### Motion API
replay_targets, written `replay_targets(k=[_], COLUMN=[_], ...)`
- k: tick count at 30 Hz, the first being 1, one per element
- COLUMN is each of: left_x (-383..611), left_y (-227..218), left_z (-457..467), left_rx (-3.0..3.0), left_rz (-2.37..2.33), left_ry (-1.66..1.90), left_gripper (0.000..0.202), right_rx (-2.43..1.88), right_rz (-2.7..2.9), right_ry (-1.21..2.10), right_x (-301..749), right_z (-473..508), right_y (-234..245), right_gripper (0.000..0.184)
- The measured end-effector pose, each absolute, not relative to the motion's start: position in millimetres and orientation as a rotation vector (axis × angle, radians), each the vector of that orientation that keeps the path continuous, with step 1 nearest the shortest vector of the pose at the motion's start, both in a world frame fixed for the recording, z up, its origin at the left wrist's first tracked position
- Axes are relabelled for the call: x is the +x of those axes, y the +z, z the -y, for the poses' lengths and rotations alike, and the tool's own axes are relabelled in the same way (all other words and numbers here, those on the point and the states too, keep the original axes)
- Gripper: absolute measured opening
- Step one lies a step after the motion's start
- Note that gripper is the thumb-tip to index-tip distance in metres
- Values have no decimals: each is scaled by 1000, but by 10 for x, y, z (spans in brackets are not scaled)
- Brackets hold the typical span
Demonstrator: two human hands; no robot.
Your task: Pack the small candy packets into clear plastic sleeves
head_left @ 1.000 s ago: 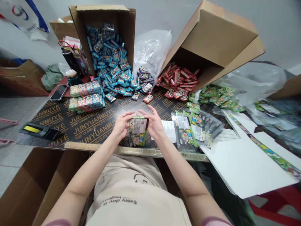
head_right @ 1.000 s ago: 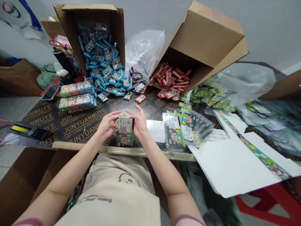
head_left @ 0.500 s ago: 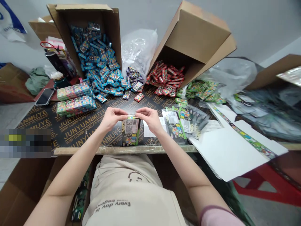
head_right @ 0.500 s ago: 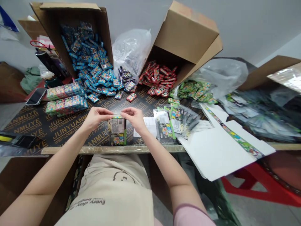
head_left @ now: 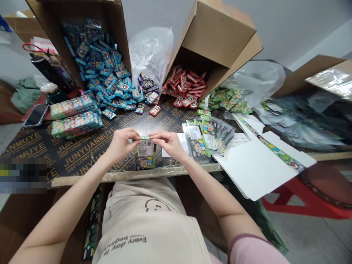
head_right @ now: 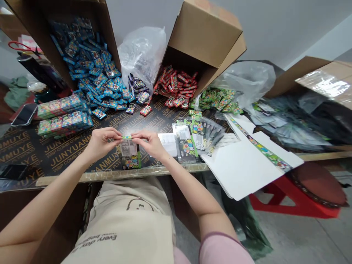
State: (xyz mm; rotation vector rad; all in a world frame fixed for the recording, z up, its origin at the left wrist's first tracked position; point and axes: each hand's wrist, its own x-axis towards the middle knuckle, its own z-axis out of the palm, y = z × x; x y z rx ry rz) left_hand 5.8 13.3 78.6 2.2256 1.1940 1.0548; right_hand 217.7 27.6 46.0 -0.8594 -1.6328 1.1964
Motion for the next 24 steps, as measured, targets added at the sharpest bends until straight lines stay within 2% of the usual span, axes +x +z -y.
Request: replay_targets(k=[3, 6, 8, 14, 20, 24], left_x=[28, 11, 20, 119, 139, 137], left_y=[744, 709, 690, 636, 582, 578], left_z=[-120, -100, -85, -48, -56, -64], left_rx=[2383, 2447, 2422, 2295, 2232, 2216], left_rz=[-1205, -1213, -1203, -1200, -1216, -1215], left_ry=[974, 975, 1023, 1104, 1152, 1164], left_gripper=[16, 19, 16, 15, 14, 13], right_rx=[-899, -1230, -1455, -1565, -1511, -1488], right_rz=[1756, 1815, 1942, 2136, 2214, 2241], right_ry=[1066, 699, 570, 583, 548, 545], right_x=[2434, 2741, 2872, 2758, 2661, 2707], right_z=[-464, -787, -959, -1030, -986, -1015], right_y=[288, -26, -252, -682, -778, -802], right_gripper=[25, 28, 28, 28, 4, 9])
